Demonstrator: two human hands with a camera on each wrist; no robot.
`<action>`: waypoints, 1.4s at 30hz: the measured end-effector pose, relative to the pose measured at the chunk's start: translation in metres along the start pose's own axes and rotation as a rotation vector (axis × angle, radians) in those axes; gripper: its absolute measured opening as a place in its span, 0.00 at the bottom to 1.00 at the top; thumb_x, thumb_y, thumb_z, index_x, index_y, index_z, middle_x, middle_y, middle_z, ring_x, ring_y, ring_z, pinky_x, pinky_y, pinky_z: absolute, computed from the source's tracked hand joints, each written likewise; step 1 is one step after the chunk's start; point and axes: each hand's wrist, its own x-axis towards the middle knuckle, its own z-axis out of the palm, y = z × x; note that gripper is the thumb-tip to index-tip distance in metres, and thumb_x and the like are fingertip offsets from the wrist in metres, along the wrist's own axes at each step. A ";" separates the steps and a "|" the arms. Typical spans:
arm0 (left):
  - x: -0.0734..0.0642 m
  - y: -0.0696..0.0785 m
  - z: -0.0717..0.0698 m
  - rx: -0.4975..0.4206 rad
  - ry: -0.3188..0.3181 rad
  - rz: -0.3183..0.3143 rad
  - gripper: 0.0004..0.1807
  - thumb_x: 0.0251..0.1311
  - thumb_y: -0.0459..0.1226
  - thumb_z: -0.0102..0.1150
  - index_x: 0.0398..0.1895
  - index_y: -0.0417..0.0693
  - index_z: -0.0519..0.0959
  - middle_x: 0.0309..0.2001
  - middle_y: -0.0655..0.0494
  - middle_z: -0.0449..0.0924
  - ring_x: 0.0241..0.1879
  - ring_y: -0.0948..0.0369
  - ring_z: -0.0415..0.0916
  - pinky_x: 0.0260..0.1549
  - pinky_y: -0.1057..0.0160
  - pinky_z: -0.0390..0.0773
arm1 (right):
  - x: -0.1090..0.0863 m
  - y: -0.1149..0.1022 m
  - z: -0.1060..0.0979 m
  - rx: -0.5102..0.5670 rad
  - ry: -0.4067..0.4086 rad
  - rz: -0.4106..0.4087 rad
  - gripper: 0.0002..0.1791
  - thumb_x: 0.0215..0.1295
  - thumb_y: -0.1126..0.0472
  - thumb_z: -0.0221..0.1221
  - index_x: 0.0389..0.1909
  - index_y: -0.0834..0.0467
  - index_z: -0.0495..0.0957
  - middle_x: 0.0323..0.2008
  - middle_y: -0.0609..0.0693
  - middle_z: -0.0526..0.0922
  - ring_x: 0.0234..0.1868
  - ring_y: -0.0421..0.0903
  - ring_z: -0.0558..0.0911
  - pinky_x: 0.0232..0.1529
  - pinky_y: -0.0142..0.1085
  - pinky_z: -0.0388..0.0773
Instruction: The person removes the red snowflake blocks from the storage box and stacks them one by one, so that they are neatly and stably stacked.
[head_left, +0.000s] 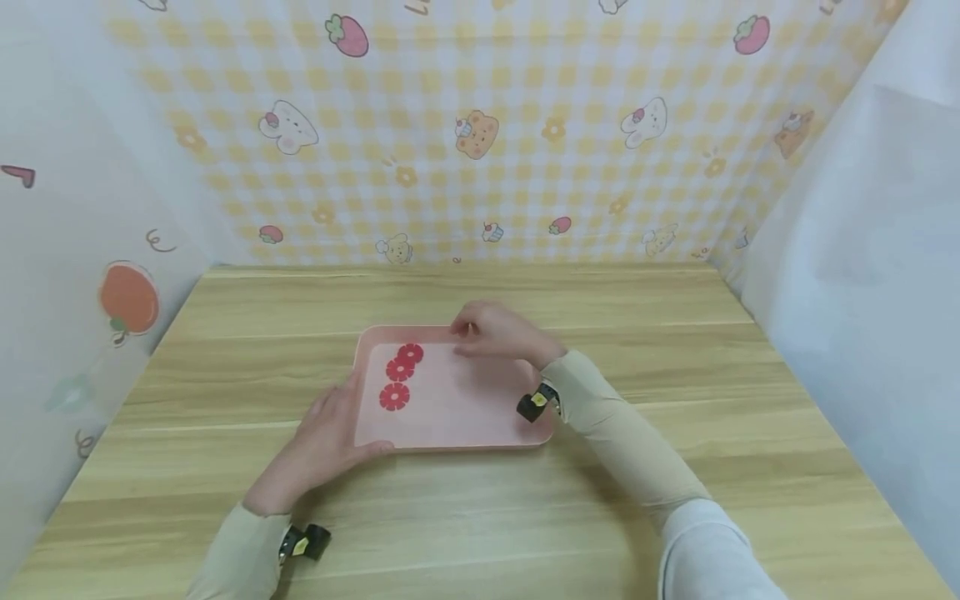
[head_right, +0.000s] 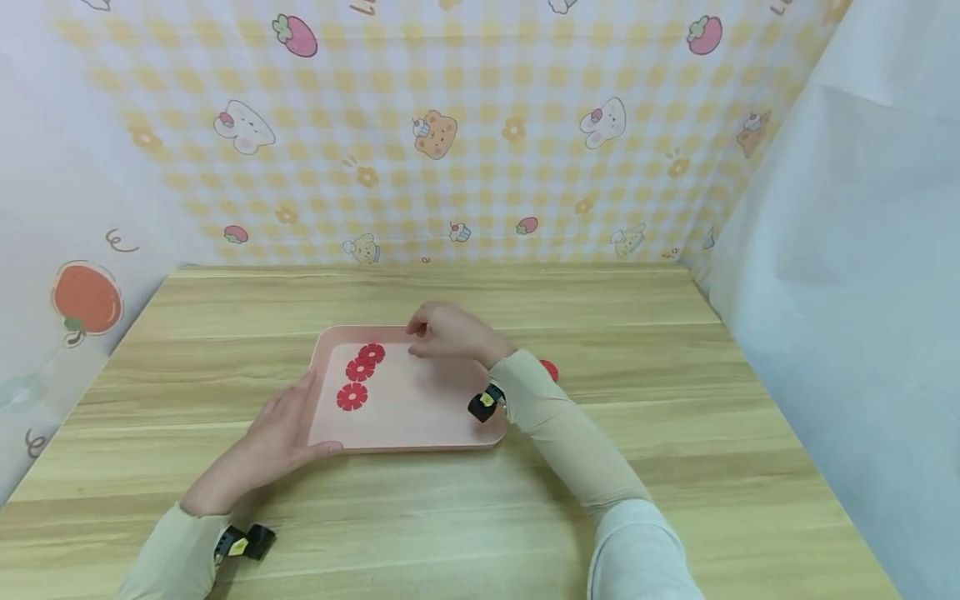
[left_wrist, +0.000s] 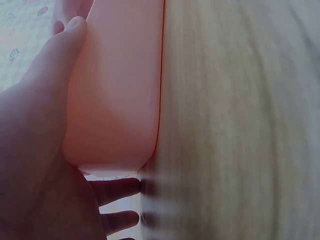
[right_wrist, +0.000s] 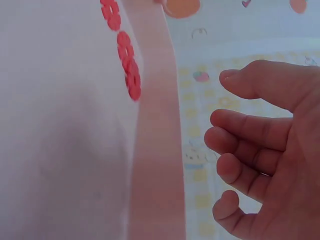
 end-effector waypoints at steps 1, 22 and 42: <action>0.000 0.000 0.000 0.001 -0.003 -0.003 0.67 0.39 0.62 0.71 0.75 0.41 0.43 0.63 0.40 0.64 0.58 0.45 0.64 0.60 0.35 0.59 | 0.003 -0.002 0.003 0.009 -0.018 -0.001 0.16 0.59 0.57 0.64 0.47 0.60 0.81 0.39 0.49 0.81 0.38 0.44 0.75 0.41 0.32 0.75; -0.001 0.000 0.006 0.006 -0.004 0.007 0.67 0.41 0.61 0.71 0.74 0.38 0.42 0.63 0.38 0.64 0.58 0.44 0.63 0.61 0.37 0.61 | 0.037 -0.016 0.055 0.014 -0.280 0.041 0.16 0.61 0.61 0.61 0.51 0.58 0.81 0.26 0.46 0.73 0.28 0.39 0.72 0.32 0.26 0.68; -0.001 -0.001 0.002 0.003 -0.004 -0.001 0.67 0.41 0.59 0.72 0.75 0.39 0.42 0.64 0.38 0.64 0.58 0.45 0.63 0.61 0.39 0.61 | 0.047 -0.016 0.075 -0.109 -0.111 0.077 0.24 0.60 0.57 0.65 0.56 0.59 0.76 0.45 0.48 0.74 0.43 0.41 0.72 0.47 0.27 0.74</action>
